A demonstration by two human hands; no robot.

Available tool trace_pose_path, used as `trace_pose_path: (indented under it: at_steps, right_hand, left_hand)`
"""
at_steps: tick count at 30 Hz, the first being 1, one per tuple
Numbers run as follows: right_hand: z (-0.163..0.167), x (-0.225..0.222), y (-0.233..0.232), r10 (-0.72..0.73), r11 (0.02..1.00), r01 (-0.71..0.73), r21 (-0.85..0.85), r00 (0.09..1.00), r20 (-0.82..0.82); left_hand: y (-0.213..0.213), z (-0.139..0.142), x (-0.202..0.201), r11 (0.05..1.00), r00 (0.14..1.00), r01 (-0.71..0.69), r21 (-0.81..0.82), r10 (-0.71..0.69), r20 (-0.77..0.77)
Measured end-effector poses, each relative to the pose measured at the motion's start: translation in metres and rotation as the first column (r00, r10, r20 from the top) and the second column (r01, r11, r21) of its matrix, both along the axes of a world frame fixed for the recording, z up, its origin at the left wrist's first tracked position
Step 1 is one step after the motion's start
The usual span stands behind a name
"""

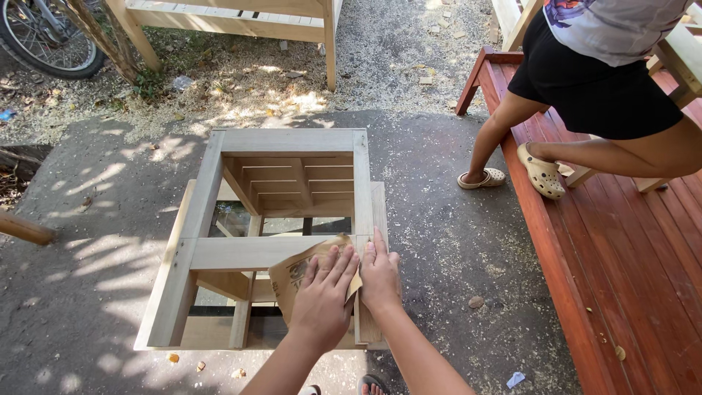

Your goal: The person sands the edges and surfaces of a wooden stool frame using a sanding block. They move the sanding block along the top rails and side edges, occasionally adjusting grip and position to reach different areas.

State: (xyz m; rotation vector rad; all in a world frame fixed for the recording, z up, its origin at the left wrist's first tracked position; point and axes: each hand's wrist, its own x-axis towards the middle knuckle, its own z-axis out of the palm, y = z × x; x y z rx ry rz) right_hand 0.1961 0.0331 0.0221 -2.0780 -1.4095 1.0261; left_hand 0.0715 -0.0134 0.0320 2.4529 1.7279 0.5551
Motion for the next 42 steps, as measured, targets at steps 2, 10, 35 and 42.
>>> trace_pose_path:
  at_steps: [2,10,35,42]
  right_hand:
    - [0.000,0.000,0.000,-0.001,1.000,0.001,-0.006,1.000,-0.017]
    - [-0.003,-0.001,0.001,-0.018,1.000,0.018,0.022,1.000,-0.018]
    - [-0.003,0.001,0.001,-0.008,0.999,0.009,0.038,1.000,-0.016]
    - [0.006,-0.001,0.003,-0.008,1.000,0.009,-0.017,0.998,0.059]
  left_hand:
    - [-0.001,-0.001,-0.001,1.000,1.000,0.012,0.000,-0.012,-0.022]
    - [0.006,0.000,-0.001,0.997,0.999,-0.019,-0.072,0.021,0.025]
    - [0.026,0.009,-0.019,0.999,0.997,0.005,-0.046,-0.008,-0.070]
    - [0.002,0.002,-0.060,0.997,0.981,-0.071,0.003,0.070,-0.182]
